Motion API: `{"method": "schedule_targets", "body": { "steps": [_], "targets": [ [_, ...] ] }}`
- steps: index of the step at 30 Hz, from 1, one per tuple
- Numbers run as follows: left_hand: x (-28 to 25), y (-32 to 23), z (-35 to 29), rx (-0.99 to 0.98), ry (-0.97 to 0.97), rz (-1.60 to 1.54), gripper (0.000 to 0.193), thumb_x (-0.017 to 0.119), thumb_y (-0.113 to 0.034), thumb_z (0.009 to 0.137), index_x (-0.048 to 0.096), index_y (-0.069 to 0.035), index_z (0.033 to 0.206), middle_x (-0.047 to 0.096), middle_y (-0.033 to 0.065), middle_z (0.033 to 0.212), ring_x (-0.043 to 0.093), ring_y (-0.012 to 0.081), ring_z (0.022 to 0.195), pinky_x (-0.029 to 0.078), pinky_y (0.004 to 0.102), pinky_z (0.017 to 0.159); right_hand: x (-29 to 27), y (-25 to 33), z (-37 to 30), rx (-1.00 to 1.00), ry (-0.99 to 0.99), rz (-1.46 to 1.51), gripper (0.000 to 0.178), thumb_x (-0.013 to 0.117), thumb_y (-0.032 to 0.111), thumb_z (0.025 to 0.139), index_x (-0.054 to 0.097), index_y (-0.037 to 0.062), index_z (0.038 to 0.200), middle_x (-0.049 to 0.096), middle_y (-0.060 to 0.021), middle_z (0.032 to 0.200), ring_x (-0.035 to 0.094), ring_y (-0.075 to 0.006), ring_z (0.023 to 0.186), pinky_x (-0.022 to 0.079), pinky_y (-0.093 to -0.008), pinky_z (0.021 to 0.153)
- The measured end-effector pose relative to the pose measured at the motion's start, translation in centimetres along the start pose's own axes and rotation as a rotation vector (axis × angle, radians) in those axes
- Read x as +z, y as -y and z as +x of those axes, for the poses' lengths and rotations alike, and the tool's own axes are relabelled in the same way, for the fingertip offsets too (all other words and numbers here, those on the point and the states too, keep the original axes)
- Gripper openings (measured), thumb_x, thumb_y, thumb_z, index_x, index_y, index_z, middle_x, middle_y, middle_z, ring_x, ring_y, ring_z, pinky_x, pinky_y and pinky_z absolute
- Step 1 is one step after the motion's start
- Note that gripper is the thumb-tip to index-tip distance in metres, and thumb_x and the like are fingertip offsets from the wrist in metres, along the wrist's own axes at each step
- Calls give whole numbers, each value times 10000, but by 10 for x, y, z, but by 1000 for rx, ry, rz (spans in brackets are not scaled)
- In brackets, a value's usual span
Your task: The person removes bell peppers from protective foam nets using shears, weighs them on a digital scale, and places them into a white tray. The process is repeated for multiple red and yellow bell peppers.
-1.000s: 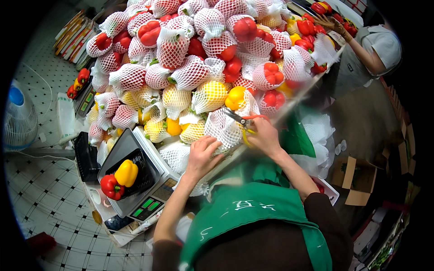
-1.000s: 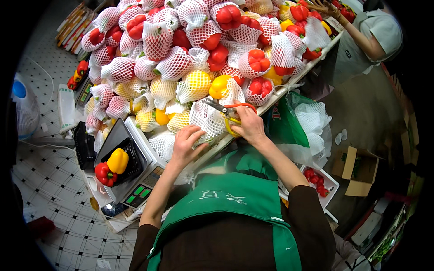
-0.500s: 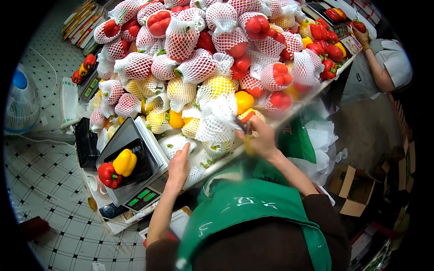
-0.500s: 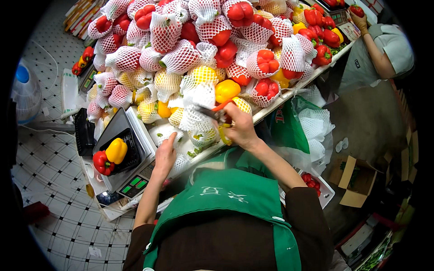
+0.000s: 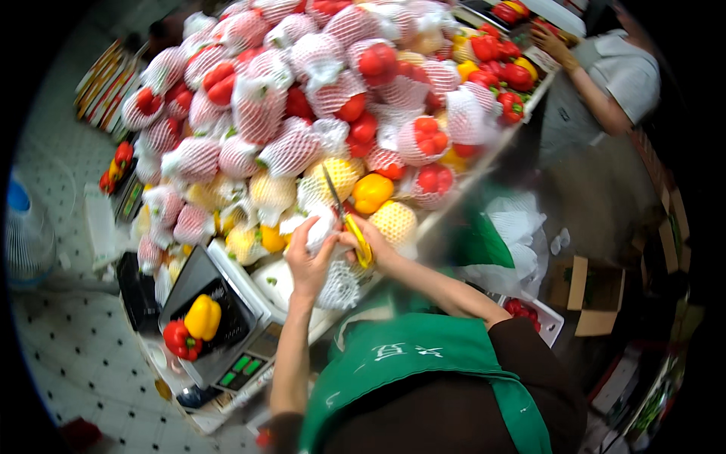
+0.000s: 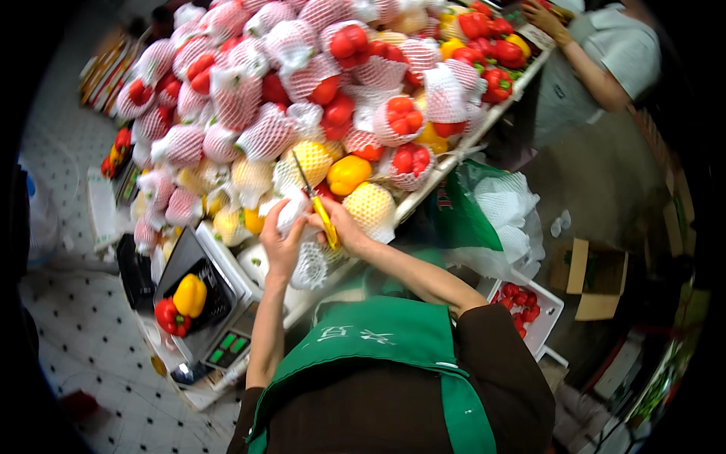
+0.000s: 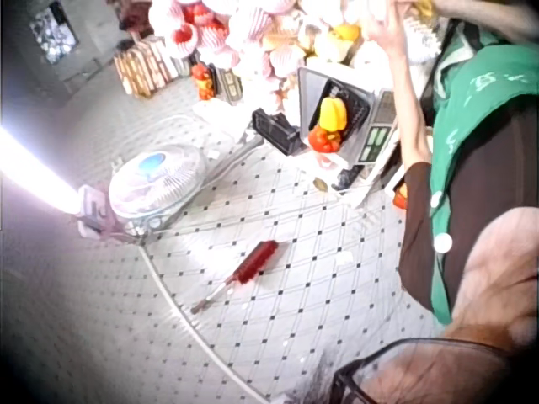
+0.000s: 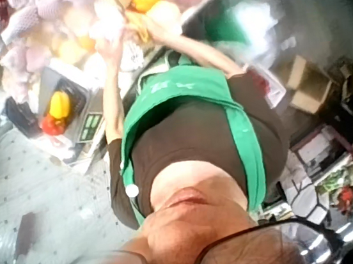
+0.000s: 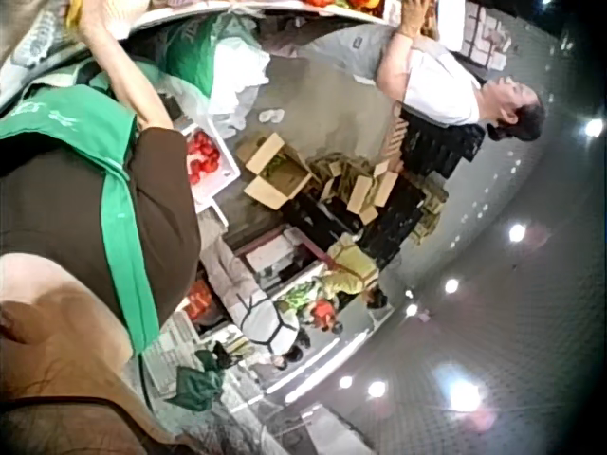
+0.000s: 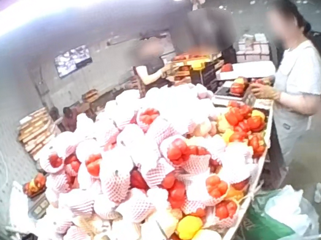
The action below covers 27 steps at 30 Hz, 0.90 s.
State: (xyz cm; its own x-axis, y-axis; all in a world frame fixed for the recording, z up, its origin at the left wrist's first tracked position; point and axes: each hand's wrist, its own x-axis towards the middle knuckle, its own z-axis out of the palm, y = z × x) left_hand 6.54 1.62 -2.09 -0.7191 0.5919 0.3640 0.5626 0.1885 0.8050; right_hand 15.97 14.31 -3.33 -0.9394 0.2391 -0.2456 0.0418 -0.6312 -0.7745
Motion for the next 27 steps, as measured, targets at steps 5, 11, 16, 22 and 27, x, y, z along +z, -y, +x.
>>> {"method": "schedule_targets", "body": {
  "steps": [5,11,16,22,27],
  "targets": [
    [-9,-37,28,-55,-29,-125,287,690,-26,772,604,-38,1045,606,34,918,577,124,833,470,261,765,-8,24,-42,-235,-4,-87,223,564,97,900,517,18,1103,577,-28,867,528,-76,577,418,-204,508],
    [40,-104,79,48,-153,-564,318,573,-89,871,493,-1,1166,560,61,990,552,135,854,464,254,768,-82,26,-121,-673,-668,-632,354,734,115,766,582,61,1082,612,-38,712,531,-69,601,451,-250,572],
    [179,-166,112,457,-25,-432,341,686,-13,777,538,-16,1084,576,106,1013,572,201,885,468,316,810,-144,-9,-199,-617,-1061,-484,313,678,36,811,554,3,1096,618,-18,876,598,-60,781,484,-217,708],
    [377,-197,81,1008,623,-536,476,789,-121,619,608,-119,1060,626,87,1020,632,280,808,534,355,708,-153,-32,-252,-508,-1338,-106,217,617,-25,852,532,-30,1051,597,-48,834,596,-98,719,470,-216,628],
    [492,-92,5,1271,1510,25,363,723,-184,704,610,-193,1050,565,71,1031,636,275,865,524,394,712,-159,-57,-277,-395,-1549,-156,199,632,-14,838,549,-6,1019,609,-23,796,567,-65,662,435,-199,589]
  ]
}}
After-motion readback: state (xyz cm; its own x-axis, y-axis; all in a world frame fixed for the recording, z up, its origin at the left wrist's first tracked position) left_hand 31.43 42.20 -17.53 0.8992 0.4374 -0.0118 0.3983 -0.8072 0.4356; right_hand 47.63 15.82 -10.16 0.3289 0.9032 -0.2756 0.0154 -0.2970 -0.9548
